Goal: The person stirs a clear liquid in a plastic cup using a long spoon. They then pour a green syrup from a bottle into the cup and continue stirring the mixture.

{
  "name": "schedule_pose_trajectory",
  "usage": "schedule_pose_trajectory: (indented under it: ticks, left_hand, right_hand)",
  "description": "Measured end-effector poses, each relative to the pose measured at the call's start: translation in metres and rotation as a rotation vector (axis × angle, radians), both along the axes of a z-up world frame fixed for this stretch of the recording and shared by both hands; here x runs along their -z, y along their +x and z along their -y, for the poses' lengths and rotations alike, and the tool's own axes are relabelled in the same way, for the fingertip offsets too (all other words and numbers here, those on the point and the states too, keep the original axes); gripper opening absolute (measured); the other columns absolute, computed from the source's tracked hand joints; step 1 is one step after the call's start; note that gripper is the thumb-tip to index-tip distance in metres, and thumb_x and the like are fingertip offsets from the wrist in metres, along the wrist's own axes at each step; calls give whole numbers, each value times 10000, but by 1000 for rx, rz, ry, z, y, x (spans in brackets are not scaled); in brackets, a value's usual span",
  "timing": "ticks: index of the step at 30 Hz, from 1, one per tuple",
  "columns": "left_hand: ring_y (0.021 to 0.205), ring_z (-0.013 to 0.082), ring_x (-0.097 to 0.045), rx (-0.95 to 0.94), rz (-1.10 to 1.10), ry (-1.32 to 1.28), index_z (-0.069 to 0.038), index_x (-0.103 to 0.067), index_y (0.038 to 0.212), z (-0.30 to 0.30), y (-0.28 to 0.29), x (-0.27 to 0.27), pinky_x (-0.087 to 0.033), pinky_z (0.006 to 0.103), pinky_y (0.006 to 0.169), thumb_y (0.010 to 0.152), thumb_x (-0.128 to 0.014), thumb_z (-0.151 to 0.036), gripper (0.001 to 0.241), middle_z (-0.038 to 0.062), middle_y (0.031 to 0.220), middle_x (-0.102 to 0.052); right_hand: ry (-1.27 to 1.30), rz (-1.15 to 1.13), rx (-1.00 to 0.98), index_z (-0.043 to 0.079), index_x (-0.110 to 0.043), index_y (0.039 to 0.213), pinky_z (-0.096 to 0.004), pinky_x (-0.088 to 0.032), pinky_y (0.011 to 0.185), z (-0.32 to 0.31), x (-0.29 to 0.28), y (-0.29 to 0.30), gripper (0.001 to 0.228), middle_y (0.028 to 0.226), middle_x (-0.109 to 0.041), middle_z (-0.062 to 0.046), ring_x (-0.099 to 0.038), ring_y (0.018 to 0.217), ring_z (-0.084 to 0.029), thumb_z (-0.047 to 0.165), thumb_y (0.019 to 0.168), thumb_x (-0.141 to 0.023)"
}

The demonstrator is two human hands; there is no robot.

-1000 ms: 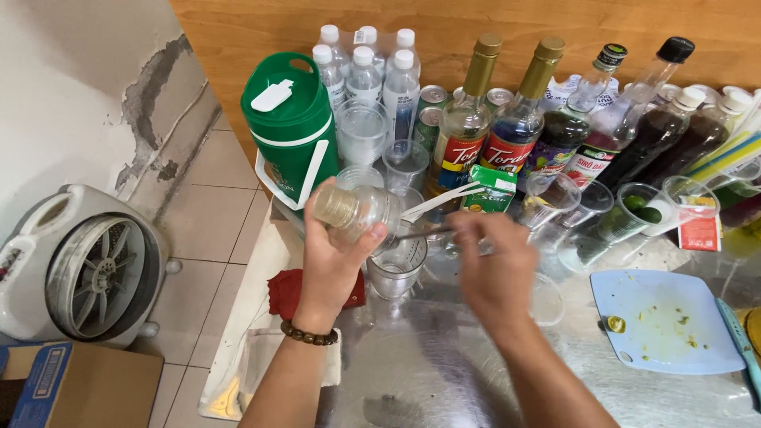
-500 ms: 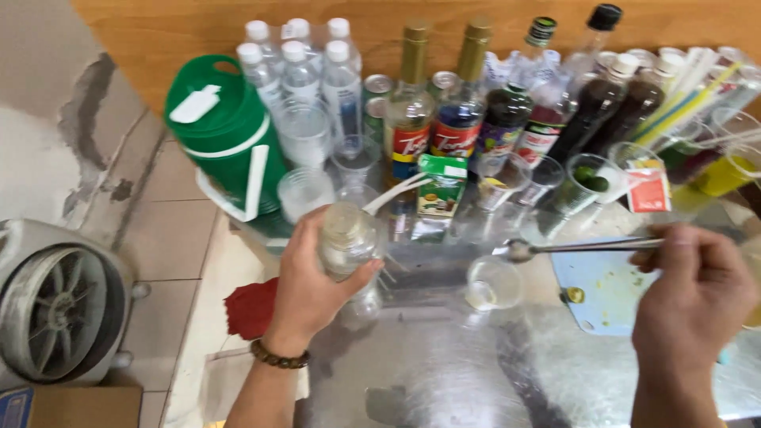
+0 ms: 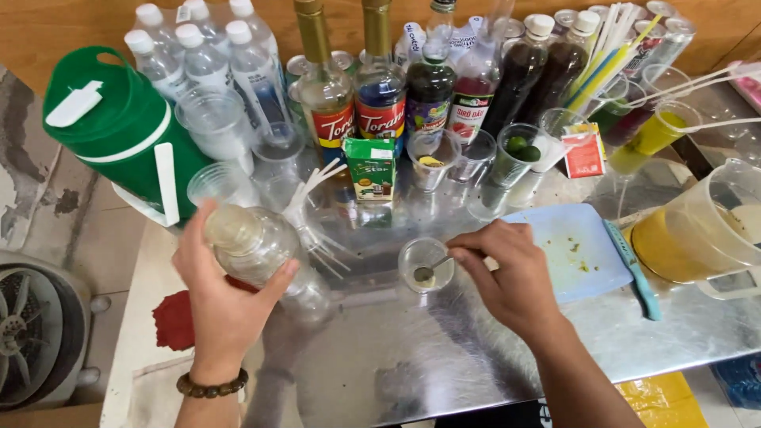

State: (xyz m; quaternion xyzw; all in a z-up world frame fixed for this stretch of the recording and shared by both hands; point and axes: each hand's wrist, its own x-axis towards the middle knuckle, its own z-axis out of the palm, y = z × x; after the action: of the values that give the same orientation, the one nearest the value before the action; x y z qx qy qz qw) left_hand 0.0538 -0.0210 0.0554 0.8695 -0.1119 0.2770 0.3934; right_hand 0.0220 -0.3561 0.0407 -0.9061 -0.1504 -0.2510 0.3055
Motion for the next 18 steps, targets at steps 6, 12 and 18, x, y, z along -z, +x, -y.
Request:
schedule_pose_trajectory:
  ticks: [6,12,18]
  left_hand:
    - [685,232,-531,-188,629,-69,25,-380,1334,34,-31,19,-452,382,785,871,-750,-456,762,160,1006,-531]
    - [1452,296,-373,299,-566,-79,-96,-313,1553,125,-44,41,-296,459,1198,669,-998,-262,1131,132,1554,-426]
    - [1080,383,-678,401,-203,54,-97,-622,1285,147,18,93,-383,518,1106,581,-924,-292,790,160,1055,-722]
  right_hand:
    - [34,-119,-141,151,-744,1075,-332,-408,892,9,2,-1,129,986,-694,21,-674,933,-161,195,969,-686]
    - [-65,-138,-289,141,-709,1103,-360,-421,847,16,-12,-2,136,970,-749,23,-665,866,-194,175,995,-634]
    - [-70,46,-276,121,-735,1013,-362,-519,787,9,-30,-12,91,847,-728,-21,-728,853,-230,84,953,-677]
